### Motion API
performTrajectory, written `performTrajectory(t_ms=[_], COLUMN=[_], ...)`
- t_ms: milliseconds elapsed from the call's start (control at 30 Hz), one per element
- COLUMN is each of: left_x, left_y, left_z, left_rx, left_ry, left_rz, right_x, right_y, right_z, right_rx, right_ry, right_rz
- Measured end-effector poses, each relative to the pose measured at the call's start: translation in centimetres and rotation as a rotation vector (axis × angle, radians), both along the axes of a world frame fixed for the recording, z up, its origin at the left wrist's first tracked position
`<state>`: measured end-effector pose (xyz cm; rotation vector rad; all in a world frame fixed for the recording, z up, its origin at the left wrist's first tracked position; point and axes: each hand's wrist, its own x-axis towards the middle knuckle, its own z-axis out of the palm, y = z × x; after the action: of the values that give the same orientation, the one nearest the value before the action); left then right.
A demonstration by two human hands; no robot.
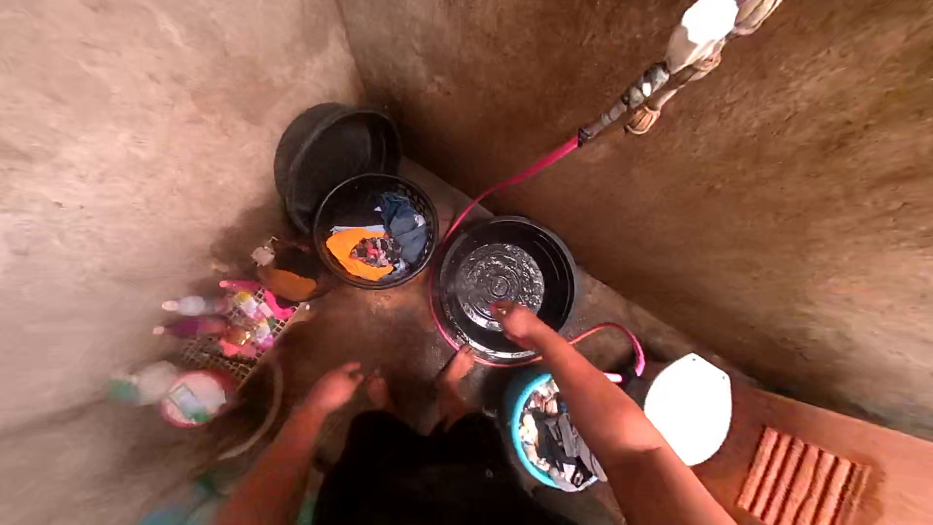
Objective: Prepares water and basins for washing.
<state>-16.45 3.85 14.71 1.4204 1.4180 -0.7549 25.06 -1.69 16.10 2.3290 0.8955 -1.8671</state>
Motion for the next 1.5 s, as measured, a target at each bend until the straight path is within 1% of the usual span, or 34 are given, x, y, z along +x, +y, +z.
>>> performTrajectory(t_ms=[133, 200, 267, 333, 400, 467, 533, 633, 700, 767, 800, 867, 900, 933, 1033, 1100, 1167, 1200, 1267, 1333, 1367, 1400, 1433, 1500], left_x=[10.2, 14.0, 16.7, 18.9, 20.6, 22.0, 23.4, 25.3, 26.6, 27.6, 28.0, 28.9, 29.3, 29.6, 29.9, 29.6, 29.0, 28.9, 29.1, 29.4, 29.6, 29.8, 30.0, 30.6], left_y=[2.4, 3.2, 4.1, 5.4, 6.7, 8.0, 9.3, 10.5, 11.5, 12.5, 12.8, 13.6, 13.8, 13.9, 13.5, 12.9, 12.5, 12.3, 11.4, 10.0, 9.3, 8.4, 7.3, 4.6], left_z=[-3.2, -5.5, -8.1, -10.7, -13.9, -17.8, -21.1, -27.1, -30.7, -34.5, -35.9, -37.5, -37.9, -38.1, -38.6, -39.5, -40.3, -40.2, -37.9, -34.7, -32.5, -30.4, -28.6, -25.3], left_rx=[0.016, -0.03, -0.08, -0.119, -0.126, -0.121, -0.124, -0.079, -0.059, -0.016, -0.001, -0.008, -0.018, -0.028, -0.02, -0.016, -0.038, -0.064, -0.093, -0.091, -0.088, -0.103, -0.132, -0.153], left_ry=[-0.168, -0.226, -0.276, -0.303, -0.316, -0.31, -0.274, -0.245, -0.241, -0.224, -0.21, -0.179, -0.166, -0.167, -0.209, -0.248, -0.271, -0.285, -0.292, -0.27, -0.27, -0.281, -0.303, -0.35], left_rz=[-0.018, 0.002, 0.034, 0.15, 0.35, 0.487, 0.565, 0.613, 0.573, 0.464, 0.423, 0.366, 0.351, 0.352, 0.427, 0.501, 0.552, 0.565, 0.555, 0.47, 0.41, 0.346, 0.297, 0.265], right_x=[3.7, 6.4, 9.3, 12.2, 14.4, 15.2, 14.3, 10.9, 8.5, 6.7, 6.3, 6.8, 7.8, 9.2, 14.5, 17.6, 19.7, 20.5, 21.5, 21.4, 20.9, 20.2, 19.2, 16.7], right_y=[3.8, 4.8, 5.2, 5.4, 5.5, 5.4, 4.6, 2.4, 0.6, -1.6, -2.9, -5.7, -7.1, -8.5, -11.0, -10.8, -9.2, -8.0, -5.4, -2.4, -0.9, 0.3, 1.3, 2.1], right_z=[-2.1, -3.6, -4.9, -6.2, -7.1, -8.5, -10.9, -15.2, -17.9, -19.9, -20.8, -22.2, -22.7, -23.1, -23.4, -23.6, -23.3, -22.9, -21.8, -20.6, -19.7, -18.8, -17.8, -15.8], right_rx=[0.081, 0.135, 0.165, 0.171, 0.154, 0.13, 0.054, -0.096, -0.185, -0.264, -0.306, -0.417, -0.479, -0.526, -0.602, -0.633, -0.578, -0.524, -0.403, -0.27, -0.209, -0.16, -0.129, -0.086], right_ry=[-0.042, -0.106, -0.16, -0.232, -0.289, -0.262, -0.171, -0.057, 0.0, 0.036, 0.053, 0.041, 0.013, -0.036, -0.227, -0.335, -0.434, -0.471, -0.512, -0.504, -0.477, -0.439, -0.39, -0.275], right_rz=[-0.081, -0.162, -0.292, -0.398, -0.449, -0.487, -0.415, -0.177, -0.005, 0.152, 0.23, 0.389, 0.42, 0.4, 0.205, 0.12, -0.011, -0.107, -0.291, -0.475, -0.526, -0.528, -0.484, -0.315])
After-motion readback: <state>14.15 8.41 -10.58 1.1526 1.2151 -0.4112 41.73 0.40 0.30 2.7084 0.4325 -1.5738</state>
